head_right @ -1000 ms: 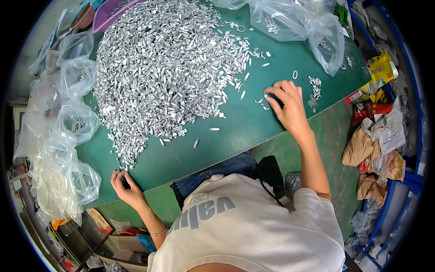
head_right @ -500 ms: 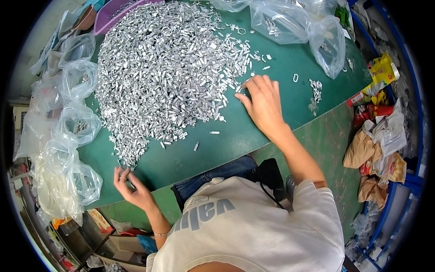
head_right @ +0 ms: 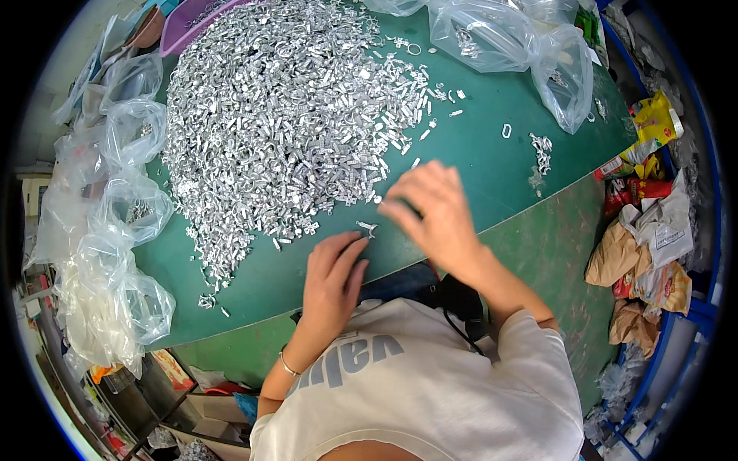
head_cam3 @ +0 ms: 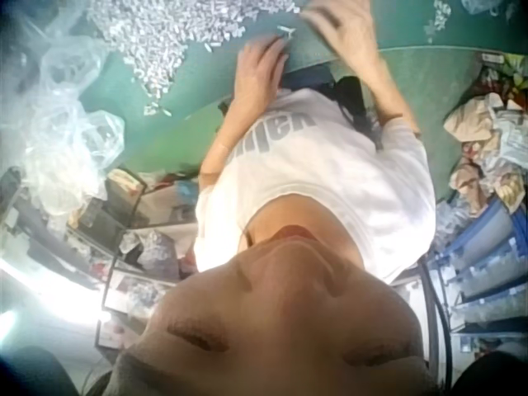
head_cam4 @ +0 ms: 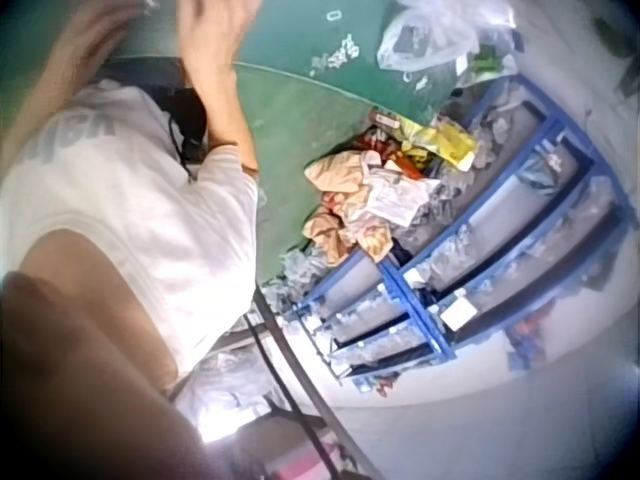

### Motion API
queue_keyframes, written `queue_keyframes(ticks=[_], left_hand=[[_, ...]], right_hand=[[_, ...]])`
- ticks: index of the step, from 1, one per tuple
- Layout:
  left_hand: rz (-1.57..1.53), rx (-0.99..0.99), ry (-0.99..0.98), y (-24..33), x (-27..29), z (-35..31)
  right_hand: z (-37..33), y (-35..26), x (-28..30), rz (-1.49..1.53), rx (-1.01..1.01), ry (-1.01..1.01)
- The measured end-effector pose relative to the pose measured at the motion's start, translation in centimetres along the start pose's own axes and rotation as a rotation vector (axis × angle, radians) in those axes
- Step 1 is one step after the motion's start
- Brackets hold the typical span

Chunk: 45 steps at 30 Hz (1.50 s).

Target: The person sorts a large pile of small silver metal fasteners on a green table, picking them up by hand and placing them into clear plastic bags. The person repeatedly scoops and separates the hardware, occasionally adjusting the bags and the pile.

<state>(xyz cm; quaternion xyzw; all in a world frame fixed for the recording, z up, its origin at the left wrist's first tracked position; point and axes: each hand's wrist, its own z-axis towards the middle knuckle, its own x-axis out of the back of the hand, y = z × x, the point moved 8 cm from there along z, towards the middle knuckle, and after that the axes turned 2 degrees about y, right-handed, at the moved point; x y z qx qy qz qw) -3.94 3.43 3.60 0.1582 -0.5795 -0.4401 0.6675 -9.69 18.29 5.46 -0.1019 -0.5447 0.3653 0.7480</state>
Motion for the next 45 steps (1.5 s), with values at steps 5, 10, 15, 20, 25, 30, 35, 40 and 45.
queue_keyframes(ticks=[5,10,15,20,25,30,35,40,45], left_hand=[[0.102,-0.138,-0.086,1.1,-3.0,1.3],[0.036,-0.100,-0.046,0.2,-2.5,0.9],[0.026,-0.071,-0.060,-0.5,-2.4,0.9],[0.080,0.020,0.125,0.0,-0.9,1.7],[0.285,0.052,0.115,-0.8,-1.5,2.7],[0.120,-0.025,0.101,0.2,-3.1,2.9],[0.206,-0.018,0.080,0.6,-3.8,3.6],[0.352,0.068,0.148,-2.3,-0.3,2.4],[0.215,0.090,0.035,-0.7,-2.1,2.6]], right_hand=[[3.6,5.0,0.2,-0.289,-0.100,0.197],[4.1,4.8,0.2,-0.323,-0.053,0.155],[0.7,2.1,0.8,-0.095,-0.038,0.025],[-1.6,0.5,-0.6,0.014,-0.011,-0.092],[-1.5,2.3,1.1,0.014,-0.060,-0.028],[-1.6,2.6,0.8,0.139,-0.067,-0.152],[2.4,5.4,2.2,-0.077,-0.052,0.059],[4.8,6.0,1.2,-0.175,0.000,0.033],[6.1,4.7,-0.1,-0.203,0.110,-0.006]])
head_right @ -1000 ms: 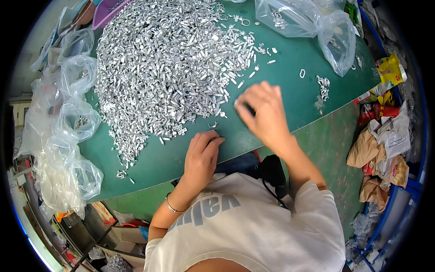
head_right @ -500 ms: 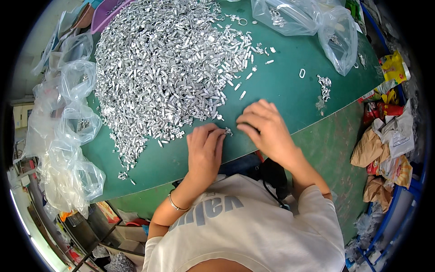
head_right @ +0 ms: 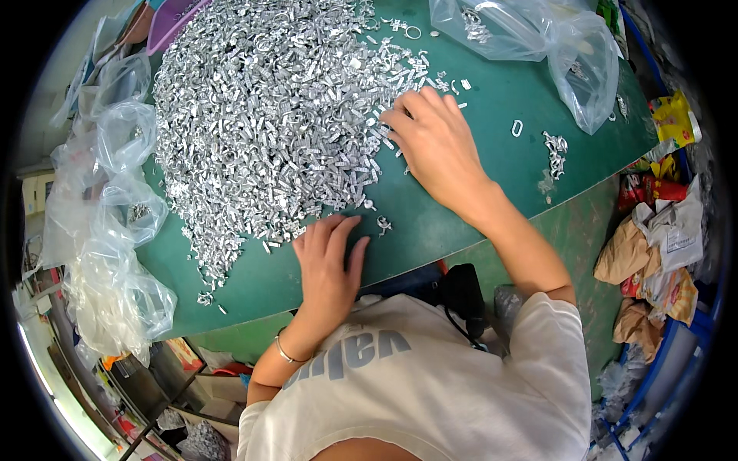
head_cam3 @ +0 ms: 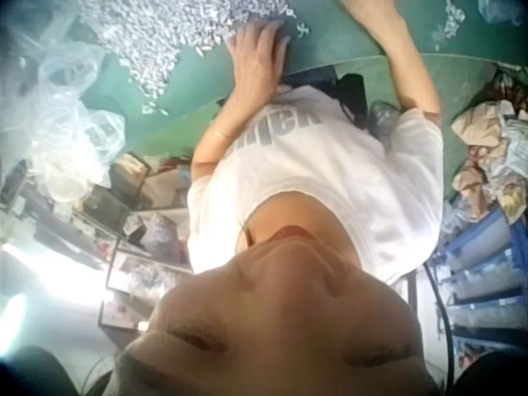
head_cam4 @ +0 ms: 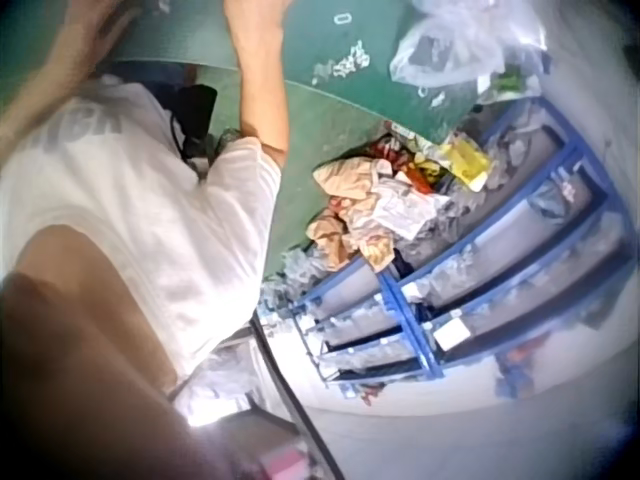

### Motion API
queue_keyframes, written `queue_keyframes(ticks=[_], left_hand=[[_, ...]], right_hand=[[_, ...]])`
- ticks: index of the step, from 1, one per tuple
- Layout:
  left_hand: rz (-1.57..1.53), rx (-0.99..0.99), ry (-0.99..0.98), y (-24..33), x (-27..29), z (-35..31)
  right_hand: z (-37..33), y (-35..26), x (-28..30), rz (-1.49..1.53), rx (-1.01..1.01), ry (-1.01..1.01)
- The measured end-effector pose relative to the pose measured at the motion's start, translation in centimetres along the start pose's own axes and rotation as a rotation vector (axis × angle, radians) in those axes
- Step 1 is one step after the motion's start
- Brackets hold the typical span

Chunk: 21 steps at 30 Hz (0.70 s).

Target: The person sorts a large pile of small silver metal fasteners on a green table, picking them up by hand and placing them into clear plastic bags. The person repeatedly scoops and separates the hardware, occasionally adjusting the bags and the pile.

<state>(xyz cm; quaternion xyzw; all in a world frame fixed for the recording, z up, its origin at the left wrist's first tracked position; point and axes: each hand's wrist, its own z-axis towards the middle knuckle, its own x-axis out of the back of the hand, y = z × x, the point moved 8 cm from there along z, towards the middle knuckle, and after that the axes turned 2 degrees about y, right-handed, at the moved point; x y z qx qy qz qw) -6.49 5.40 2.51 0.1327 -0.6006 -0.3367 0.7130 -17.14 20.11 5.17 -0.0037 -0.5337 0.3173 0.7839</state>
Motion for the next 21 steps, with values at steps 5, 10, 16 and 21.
queue_keyframes(ticks=[5,10,16,21], left_hand=[[0.106,0.107,0.075,-1.3,0.9,0.6],[0.121,0.095,0.132,-3.0,1.7,-0.1],[0.112,0.071,0.115,-2.2,1.4,0.5],[0.111,0.135,0.211,-3.3,3.0,0.1]], right_hand=[[0.1,0.2,-1.2,-0.062,0.043,-0.049],[-0.1,0.3,-1.1,0.010,0.029,-0.034],[0.0,0.6,-1.0,-0.023,0.027,-0.061],[-1.0,1.4,0.7,0.010,-0.033,0.019]])
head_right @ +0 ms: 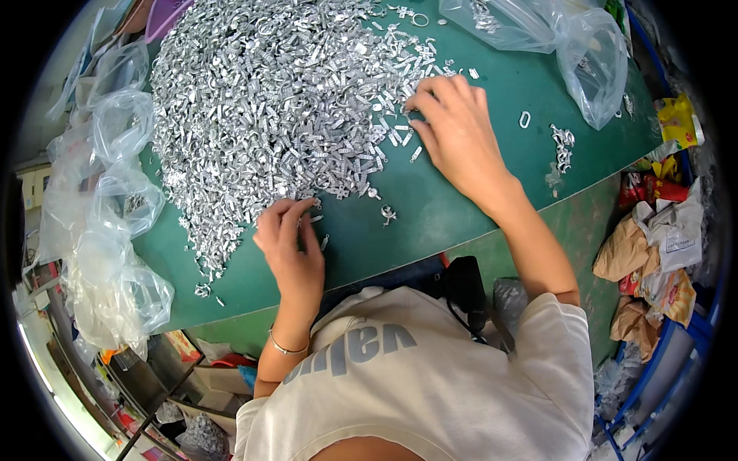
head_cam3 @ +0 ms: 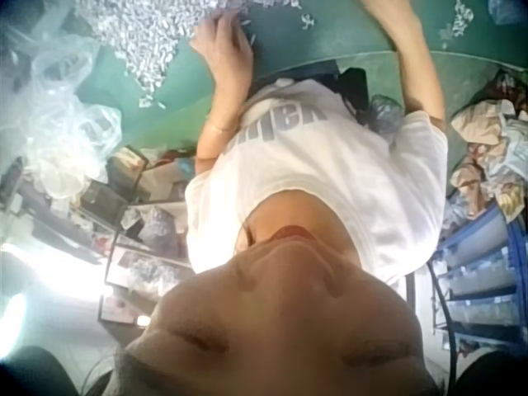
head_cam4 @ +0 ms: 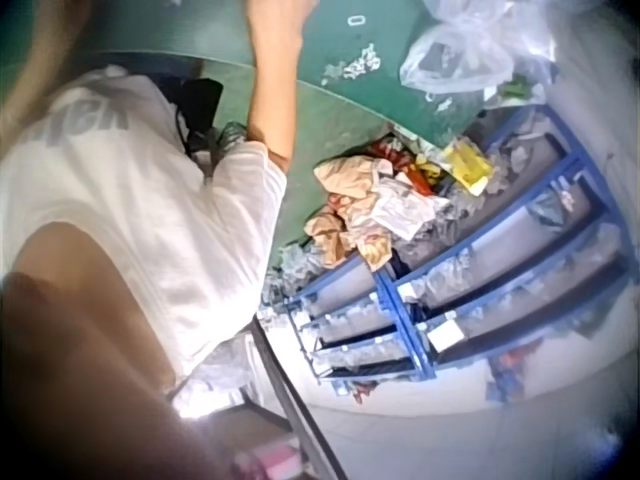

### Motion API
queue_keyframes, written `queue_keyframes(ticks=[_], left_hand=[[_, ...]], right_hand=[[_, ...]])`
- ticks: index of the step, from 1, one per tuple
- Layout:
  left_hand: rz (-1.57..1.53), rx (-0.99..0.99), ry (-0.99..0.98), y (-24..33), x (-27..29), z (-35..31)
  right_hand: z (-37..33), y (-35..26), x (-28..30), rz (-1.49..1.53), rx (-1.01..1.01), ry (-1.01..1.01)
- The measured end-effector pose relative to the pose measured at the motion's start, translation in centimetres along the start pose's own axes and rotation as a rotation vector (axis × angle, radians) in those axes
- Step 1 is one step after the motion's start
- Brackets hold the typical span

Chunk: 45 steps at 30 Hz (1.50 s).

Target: The person sorts a large pile of small silver metal fasteners on a green table, picking them up by hand and placing them into clear plastic bags. The person repeatedly scoops and separates the hardware, occasionally adjusting the bags and the pile.

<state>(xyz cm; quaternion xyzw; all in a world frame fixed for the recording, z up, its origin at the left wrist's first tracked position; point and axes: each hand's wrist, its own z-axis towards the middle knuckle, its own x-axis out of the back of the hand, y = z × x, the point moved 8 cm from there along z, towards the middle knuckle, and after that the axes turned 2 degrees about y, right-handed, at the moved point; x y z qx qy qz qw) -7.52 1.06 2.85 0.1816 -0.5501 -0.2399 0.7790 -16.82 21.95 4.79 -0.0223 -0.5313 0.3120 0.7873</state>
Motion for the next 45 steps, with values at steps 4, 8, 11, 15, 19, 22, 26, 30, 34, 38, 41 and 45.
queue_keyframes(ticks=[4,8,11,15,19,22,26,30,34,38,41,45], left_hand=[[-0.127,-0.063,-0.066,1.8,-0.1,0.7],[-0.072,-0.192,-0.210,3.3,-2.0,4.0],[-0.051,-0.295,-0.176,4.3,-2.7,6.2],[0.077,-0.392,-0.163,4.1,-5.4,9.0],[0.108,-0.435,-0.181,4.1,-6.1,9.9],[0.055,-0.432,-0.209,3.9,-6.0,10.0],[-0.162,-0.364,-0.061,3.8,-4.2,10.5],[-0.382,-0.183,-0.179,3.6,-3.6,8.5],[-0.578,0.036,-0.319,3.0,-3.8,5.8],[-0.548,0.019,-0.323,2.8,-3.2,4.7],[-0.535,0.035,-0.325,2.6,-3.3,3.9],[-0.498,-0.032,-0.250,2.5,-3.4,2.6]], right_hand=[[0.2,0.4,0.1,0.030,-0.013,-0.001],[1.4,-0.8,-1.3,-0.104,0.098,-0.062],[1.5,-0.5,-1.1,-0.115,0.081,-0.025],[1.2,-1.1,-0.3,-0.034,0.065,0.002],[1.3,-1.7,-1.7,-0.073,0.148,-0.058],[1.3,-1.4,-1.7,-0.063,0.145,-0.083],[1.1,-0.7,-1.1,0.017,0.065,-0.038],[0.8,-0.7,-1.1,0.076,0.064,-0.068],[1.2,-1.3,-2.0,0.020,0.153,-0.086],[1.2,-1.5,-2.3,-0.029,0.186,-0.076],[1.0,-1.5,-2.3,-0.021,0.195,-0.049],[1.0,-2.0,-2.3,-0.029,0.220,-0.050]])
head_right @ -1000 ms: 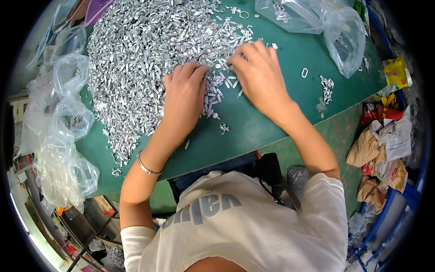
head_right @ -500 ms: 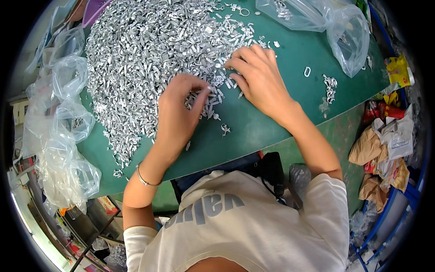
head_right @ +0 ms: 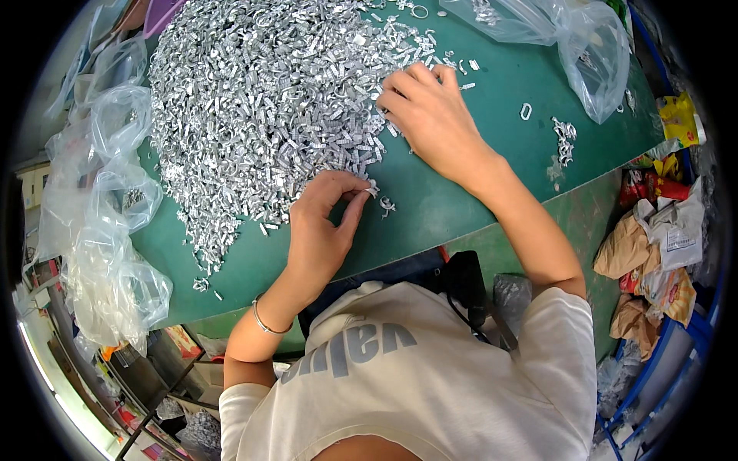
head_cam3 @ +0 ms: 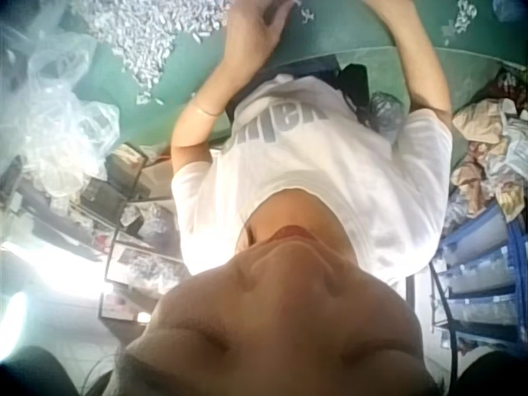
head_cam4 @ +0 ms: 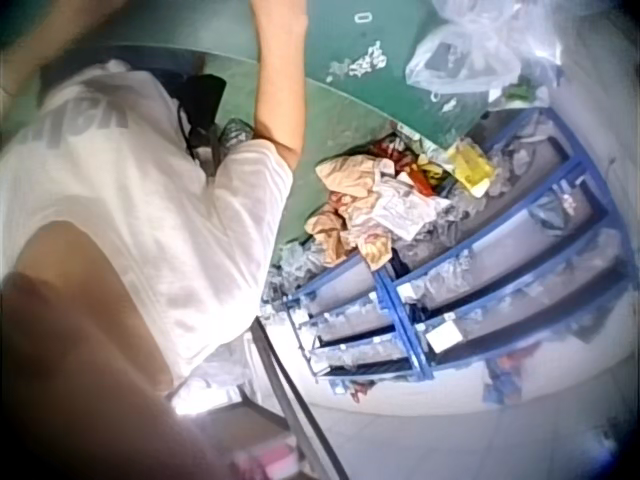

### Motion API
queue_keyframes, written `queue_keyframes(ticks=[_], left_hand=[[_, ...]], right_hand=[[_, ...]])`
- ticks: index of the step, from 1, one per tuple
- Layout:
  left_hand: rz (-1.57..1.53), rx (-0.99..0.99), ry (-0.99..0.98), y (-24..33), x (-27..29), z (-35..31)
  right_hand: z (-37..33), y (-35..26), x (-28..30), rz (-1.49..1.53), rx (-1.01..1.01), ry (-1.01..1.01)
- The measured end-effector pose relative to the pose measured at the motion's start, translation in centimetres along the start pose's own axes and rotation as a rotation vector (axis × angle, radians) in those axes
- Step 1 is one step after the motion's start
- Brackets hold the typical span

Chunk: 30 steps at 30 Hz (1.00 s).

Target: The person sorts a large pile of small silver metal fasteners on a green table, picking them up by hand and placing them into clear plastic bags. The person repeatedly scoops and separates the hardware, occasionally adjusting the bags and the pile.

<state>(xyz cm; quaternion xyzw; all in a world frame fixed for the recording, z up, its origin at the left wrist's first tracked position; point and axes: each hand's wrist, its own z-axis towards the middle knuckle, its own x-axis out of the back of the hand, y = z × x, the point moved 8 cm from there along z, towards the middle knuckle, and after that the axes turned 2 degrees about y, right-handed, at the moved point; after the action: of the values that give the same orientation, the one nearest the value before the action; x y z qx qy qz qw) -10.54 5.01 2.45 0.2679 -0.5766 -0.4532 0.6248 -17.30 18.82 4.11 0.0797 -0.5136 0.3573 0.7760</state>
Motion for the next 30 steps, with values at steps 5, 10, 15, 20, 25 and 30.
queue_keyframes(ticks=[5,10,15,20,25,30], left_hand=[[0.022,0.130,0.023,-0.3,1.0,-0.8],[0.117,0.071,0.058,-0.2,1.7,-2.1],[0.191,-0.004,0.108,-0.4,2.3,-3.0],[0.061,0.119,0.133,-0.7,3.3,-3.4],[0.192,0.037,0.217,-0.5,4.2,-4.0],[0.166,0.032,0.249,-1.2,4.1,-4.1]], right_hand=[[0.1,0.0,-0.1,-0.045,0.012,-0.025],[-0.2,-1.0,2.7,0.101,-0.053,0.096],[-3.6,-3.6,2.4,0.312,-0.033,-0.208],[-5.6,-3.9,2.1,0.498,-0.226,-0.239],[-6.1,-5.2,1.0,0.432,-0.283,-0.196],[-6.9,-7.3,-0.4,0.494,-0.260,-0.288]])
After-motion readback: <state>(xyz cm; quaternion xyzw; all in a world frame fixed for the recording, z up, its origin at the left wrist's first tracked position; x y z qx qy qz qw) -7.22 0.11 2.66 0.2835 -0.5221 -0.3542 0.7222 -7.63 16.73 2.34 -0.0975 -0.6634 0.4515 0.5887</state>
